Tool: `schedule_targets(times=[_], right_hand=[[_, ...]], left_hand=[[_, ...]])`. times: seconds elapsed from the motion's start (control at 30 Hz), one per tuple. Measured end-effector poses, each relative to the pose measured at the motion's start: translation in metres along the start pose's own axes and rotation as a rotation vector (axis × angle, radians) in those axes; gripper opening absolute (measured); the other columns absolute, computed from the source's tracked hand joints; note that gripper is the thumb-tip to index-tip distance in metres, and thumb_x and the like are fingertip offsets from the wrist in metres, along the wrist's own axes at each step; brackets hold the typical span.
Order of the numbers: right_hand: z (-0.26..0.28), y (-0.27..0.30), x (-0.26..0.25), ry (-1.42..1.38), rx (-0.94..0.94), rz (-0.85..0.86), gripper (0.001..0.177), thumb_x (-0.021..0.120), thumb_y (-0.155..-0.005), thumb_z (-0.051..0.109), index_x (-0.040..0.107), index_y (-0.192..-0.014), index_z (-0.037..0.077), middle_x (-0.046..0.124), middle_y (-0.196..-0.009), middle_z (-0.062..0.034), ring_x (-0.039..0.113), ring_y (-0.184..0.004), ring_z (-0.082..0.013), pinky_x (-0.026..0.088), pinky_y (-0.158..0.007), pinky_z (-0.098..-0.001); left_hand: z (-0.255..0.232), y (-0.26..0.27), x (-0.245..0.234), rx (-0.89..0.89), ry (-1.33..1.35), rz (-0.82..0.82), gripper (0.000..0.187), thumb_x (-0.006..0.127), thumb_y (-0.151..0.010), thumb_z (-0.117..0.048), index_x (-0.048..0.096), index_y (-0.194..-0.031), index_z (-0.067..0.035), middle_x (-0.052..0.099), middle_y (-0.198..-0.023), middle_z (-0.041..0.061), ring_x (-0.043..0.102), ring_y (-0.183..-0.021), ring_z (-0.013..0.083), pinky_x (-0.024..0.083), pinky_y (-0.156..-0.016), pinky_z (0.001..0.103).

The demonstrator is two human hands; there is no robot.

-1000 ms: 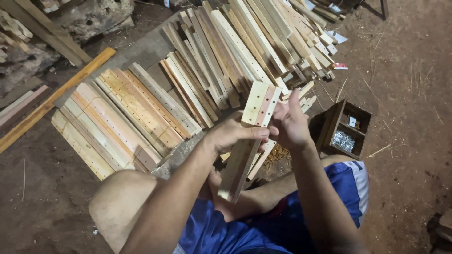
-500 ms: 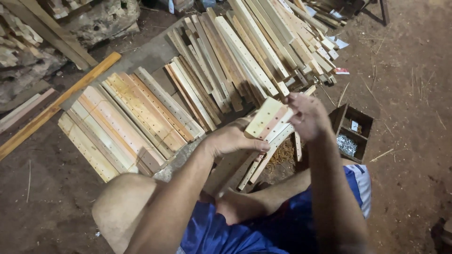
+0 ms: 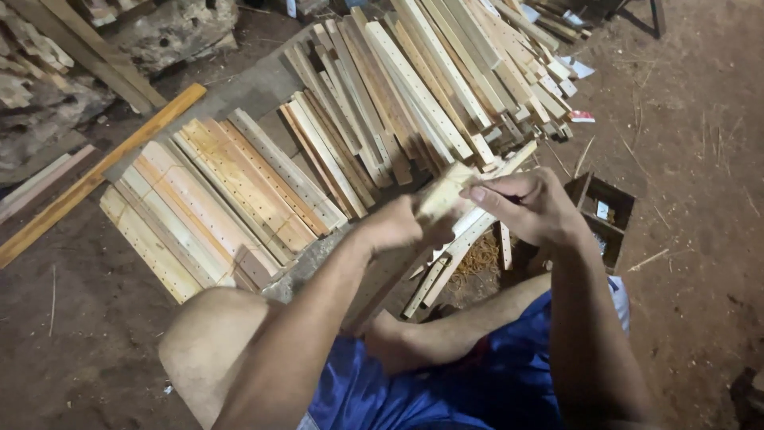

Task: Bundling thin wooden slats together with rubber bands in a workshop environment.

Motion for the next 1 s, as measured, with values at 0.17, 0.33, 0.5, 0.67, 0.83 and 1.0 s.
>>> schedule_targets(times=[0.17, 0.33, 0.5, 0.67, 0.83, 1.0], right_hand=[[-0.004, 0.021, 0.024, -0.222, 0.022, 0.099, 0.036, 0.062, -0.099, 0.011, 0.069, -0.065, 0.003, 0.043, -0.038, -0.0031, 0.034, -0.032, -0.0113, 0.031, -0.039, -0.024], [-0.096, 0.041, 0.027, -0.768, 0.149, -0.153, 0.029, 0.055, -0.1, 0.014, 0.067, -0.079, -0.001, 0.037, -0.052, 0.0033, 0.028, -0.043, -0.0072, 0.03, -0.046, -0.025], [-0.123, 0.021, 0.016, -1.575, 0.542, -0.087, 0.03, 0.049, -0.107, 0.021, 0.066, -0.113, -0.002, 0.053, -0.061, 0.0099, 0.044, -0.039, 0.0025, 0.039, -0.038, -0.0117], [-0.081, 0.0, -0.016, -1.246, 0.438, 0.051, 0.056, 0.048, -0.109, 0.044, 0.072, -0.102, -0.006, 0.063, -0.072, -0.0004, 0.04, -0.042, 0.0035, 0.038, -0.039, -0.0151], [0.028, -0.012, -0.006, -0.32, 0.7, -0.022, 0.059, 0.048, -0.11, 0.04, 0.062, -0.126, -0.015, 0.054, -0.069, -0.0065, 0.04, -0.042, -0.0108, 0.042, -0.047, -0.0291], [0.044, -0.025, 0.054, 0.38, 0.483, 0.24, 0.039, 0.058, -0.105, 0.023, 0.068, -0.121, -0.011, 0.067, -0.071, -0.0195, 0.054, -0.043, -0.0154, 0.049, -0.047, -0.0304]], left_hand=[[0.003, -0.012, -0.02, 0.042, 0.488, -0.15, 0.05, 0.084, -0.069, -0.022, 0.07, -0.112, -0.001, 0.074, -0.094, 0.016, 0.073, -0.083, 0.0312, 0.059, -0.073, 0.043], [0.018, -0.025, -0.031, 0.334, 0.777, -0.169, 0.043, 0.093, -0.07, -0.008, 0.073, -0.106, -0.001, 0.076, -0.093, 0.02, 0.077, -0.074, 0.0317, 0.067, -0.065, 0.043], [0.002, -0.017, -0.012, 0.522, 0.628, -0.044, 0.035, 0.088, -0.08, -0.014, 0.071, -0.105, 0.004, 0.074, -0.086, 0.021, 0.075, -0.069, 0.0273, 0.068, -0.052, 0.037], [0.0, -0.009, 0.002, 0.341, 0.215, -0.168, 0.046, 0.084, -0.075, -0.033, 0.072, -0.114, -0.011, 0.073, -0.094, 0.012, 0.068, -0.09, 0.0273, 0.057, -0.074, 0.037], [0.04, -0.075, 0.022, 0.124, -0.47, -0.197, 0.058, 0.063, -0.082, -0.07, 0.065, -0.126, -0.032, 0.077, -0.113, 0.006, 0.071, -0.113, 0.0333, 0.055, -0.1, 0.046], [0.01, -0.026, 0.008, -0.019, -0.26, -0.287, 0.046, 0.063, -0.083, -0.059, 0.065, -0.126, -0.04, 0.076, -0.113, -0.007, 0.072, -0.11, 0.021, 0.054, -0.1, 0.038]])
Point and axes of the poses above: each hand's wrist, its own y-axis away from the middle knuckle, its own x-axis out of the palm, z = x × y, the point moved 5 cm from there along -y, towards the middle knuckle
